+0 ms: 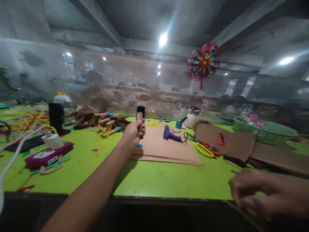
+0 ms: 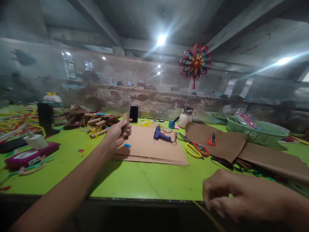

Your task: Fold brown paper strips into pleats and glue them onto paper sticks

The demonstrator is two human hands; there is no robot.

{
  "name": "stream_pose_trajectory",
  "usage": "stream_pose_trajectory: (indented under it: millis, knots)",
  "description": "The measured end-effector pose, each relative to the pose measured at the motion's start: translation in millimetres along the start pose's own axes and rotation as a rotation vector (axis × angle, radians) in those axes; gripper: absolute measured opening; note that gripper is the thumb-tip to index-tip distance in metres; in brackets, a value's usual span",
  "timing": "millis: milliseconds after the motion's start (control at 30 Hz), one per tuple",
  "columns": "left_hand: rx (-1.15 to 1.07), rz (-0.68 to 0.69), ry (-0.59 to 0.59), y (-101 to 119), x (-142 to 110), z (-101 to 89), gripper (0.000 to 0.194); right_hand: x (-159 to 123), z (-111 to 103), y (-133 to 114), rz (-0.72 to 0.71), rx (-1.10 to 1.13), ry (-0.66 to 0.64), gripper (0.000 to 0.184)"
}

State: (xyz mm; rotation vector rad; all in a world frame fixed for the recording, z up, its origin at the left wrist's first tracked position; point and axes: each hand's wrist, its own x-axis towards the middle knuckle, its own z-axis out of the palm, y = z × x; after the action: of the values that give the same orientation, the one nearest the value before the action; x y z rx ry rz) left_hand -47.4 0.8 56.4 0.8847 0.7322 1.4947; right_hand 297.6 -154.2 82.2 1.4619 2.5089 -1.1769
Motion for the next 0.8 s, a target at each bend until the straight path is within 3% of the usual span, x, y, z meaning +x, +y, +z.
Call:
stream_pose_trajectory:
  millis: [67,133,300,400,500,800]
  knots:
    - [0.027,0.008,-0.029,-4.2,-1.8,4.3,0.014,-5.5,-5.7,-2.9,-0.046,-0.07,0.148,0.024]
    - [0.078,0.01,-0.079,-9.0,-4.6,8.8,0.015,12.6,-13.3,-5.3,-0.12,-0.073,0.344,0.026]
    - [0.232,-0.03,-0.315,-20.3,-15.9,19.5,0.02,113.8,-31.0,-22.9,-0.294,0.175,0.659,0.033]
    - [0.33,-0.081,-0.374,-24.9,-24.7,25.9,0.027,169.9,-33.0,-39.4,-0.328,0.5,0.666,0.037]
    - [0.4,-0.148,-0.408,-29.3,-31.0,31.1,0.029,202.2,-28.4,-49.0,-0.433,0.676,0.637,0.038]
    - [0.362,-0.211,-0.444,-48.7,-24.1,27.5,0.031,219.0,-22.5,-37.2,-0.498,0.834,0.682,0.038]
